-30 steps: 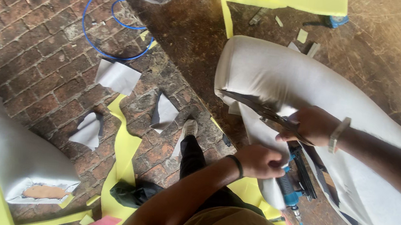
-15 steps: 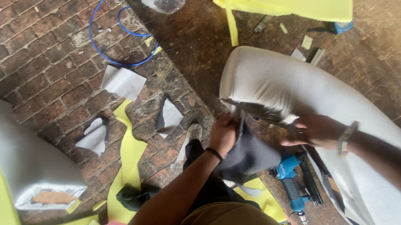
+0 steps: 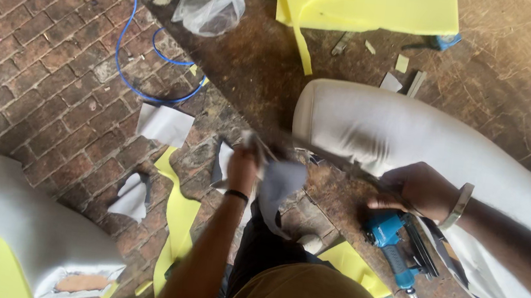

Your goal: The person stretches and smooths a light-colored fabric over a foam seat cushion, then uses a pneumatic staple gun to secure the fabric to the underside. The person repeatedly trims excess fabric with scissors and re-staples edges to ensure a tight fit.

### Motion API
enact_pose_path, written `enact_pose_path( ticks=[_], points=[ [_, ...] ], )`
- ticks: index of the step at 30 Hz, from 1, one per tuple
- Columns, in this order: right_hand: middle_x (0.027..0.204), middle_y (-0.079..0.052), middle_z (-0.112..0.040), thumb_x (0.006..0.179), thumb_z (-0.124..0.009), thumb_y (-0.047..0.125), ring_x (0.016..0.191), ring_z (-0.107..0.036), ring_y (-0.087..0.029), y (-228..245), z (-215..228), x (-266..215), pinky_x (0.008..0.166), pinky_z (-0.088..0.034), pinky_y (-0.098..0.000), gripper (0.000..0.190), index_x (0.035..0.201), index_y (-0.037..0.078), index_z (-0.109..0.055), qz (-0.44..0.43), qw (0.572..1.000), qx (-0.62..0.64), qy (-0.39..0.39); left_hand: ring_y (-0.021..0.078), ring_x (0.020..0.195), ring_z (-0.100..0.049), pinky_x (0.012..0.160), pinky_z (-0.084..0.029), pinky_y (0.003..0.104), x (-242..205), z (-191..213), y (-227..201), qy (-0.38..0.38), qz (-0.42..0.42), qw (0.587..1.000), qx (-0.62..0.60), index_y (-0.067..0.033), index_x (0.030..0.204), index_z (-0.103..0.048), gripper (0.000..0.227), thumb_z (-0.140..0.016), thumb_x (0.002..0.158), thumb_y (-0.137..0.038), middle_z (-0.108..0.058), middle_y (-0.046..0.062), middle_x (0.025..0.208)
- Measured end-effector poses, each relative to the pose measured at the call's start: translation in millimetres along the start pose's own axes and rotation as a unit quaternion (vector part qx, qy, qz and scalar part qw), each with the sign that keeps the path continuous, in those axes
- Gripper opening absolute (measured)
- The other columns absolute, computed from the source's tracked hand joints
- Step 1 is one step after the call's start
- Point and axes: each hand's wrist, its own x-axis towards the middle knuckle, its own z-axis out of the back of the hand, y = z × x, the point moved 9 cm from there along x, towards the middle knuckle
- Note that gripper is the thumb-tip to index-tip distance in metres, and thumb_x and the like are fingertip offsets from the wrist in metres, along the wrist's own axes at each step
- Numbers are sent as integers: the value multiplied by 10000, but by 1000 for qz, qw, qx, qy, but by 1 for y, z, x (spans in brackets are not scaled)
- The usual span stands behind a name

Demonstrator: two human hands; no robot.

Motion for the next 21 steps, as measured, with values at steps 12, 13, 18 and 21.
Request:
enact_pose_path(
  ticks=[12,13,18,21],
  points=[
    [763,-83,-648,981,-727,329,625,-581,-167,-8,126,276,547,-452,-335,283,912,59,-681,-85,870,436,-216,238,824,-721,721,-566,405,180,88,-176,-176,-83,973,-126,-30,1142,-666,327,-638,1028,-335,-749,108,961],
    [800,-91,-669,977,-726,345,667,-609,-182,-16,128,297,582,-474,-347,284,939,65,-704,-115,912,325,-222,252,892,-738,787,-581,406,187,100,-181,-190,-107,964,-149,-17,1196,-663,343,-638,1039,-321,-763,133,1046],
    [976,-148,-749,940,-751,469,858,-719,-257,-53,140,346,755,-565,-399,436,1063,53,-789,-231,937,103,-240,450,1311,-448,1071,-394,547,200,82,-187,-73,-98,986,-116,47,1503,-197,885,-770,858,-151,-363,343,1436],
    [1006,-143,-750,959,-732,389,895,-719,-243,-37,155,336,797,-574,-371,385,1080,25,-765,-156,947,124,-253,434,1396,-446,1171,-316,558,166,35,-226,-9,-212,976,44,20,1413,-425,665,-757,857,-131,-464,330,1475]
  ],
)
